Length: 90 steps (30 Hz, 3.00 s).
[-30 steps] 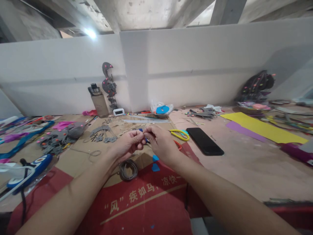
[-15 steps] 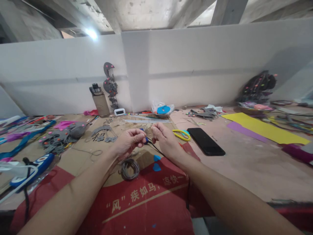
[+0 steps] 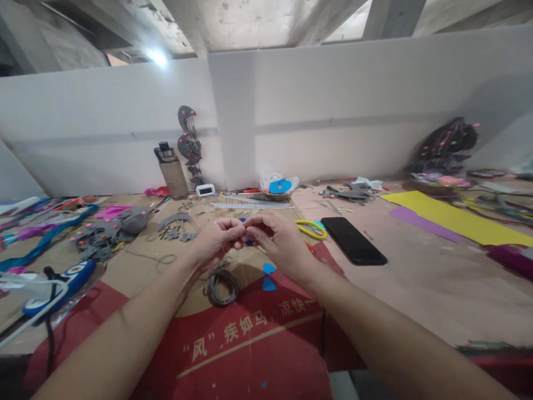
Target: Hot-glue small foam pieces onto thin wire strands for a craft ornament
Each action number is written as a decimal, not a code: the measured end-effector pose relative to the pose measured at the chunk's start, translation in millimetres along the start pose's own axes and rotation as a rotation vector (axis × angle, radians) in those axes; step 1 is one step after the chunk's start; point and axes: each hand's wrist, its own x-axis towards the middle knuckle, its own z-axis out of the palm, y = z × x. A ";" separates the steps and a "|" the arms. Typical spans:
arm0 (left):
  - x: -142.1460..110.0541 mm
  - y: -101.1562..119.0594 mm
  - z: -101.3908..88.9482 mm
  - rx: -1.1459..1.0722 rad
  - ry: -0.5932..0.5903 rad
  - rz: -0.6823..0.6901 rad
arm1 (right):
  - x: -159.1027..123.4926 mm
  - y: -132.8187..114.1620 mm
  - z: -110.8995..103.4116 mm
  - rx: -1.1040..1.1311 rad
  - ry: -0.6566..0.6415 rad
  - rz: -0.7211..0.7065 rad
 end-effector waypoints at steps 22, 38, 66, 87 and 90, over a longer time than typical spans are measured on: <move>0.0 2.4 -4.7 0.106 -0.114 -0.124 | 1.8 6.3 -0.9 -0.175 0.016 -0.071; 2.1 8.0 -13.6 0.073 -0.054 0.007 | -1.8 -6.5 -2.0 0.155 -0.114 0.019; 0.6 10.1 -7.9 0.133 0.033 0.047 | 6.8 4.6 3.3 0.621 -0.083 0.422; -10.9 18.6 7.2 0.751 0.016 0.210 | -1.1 11.3 9.2 0.328 -0.085 0.288; -10.3 19.4 4.2 0.540 -0.104 0.192 | 2.4 10.1 4.1 0.458 -0.150 0.311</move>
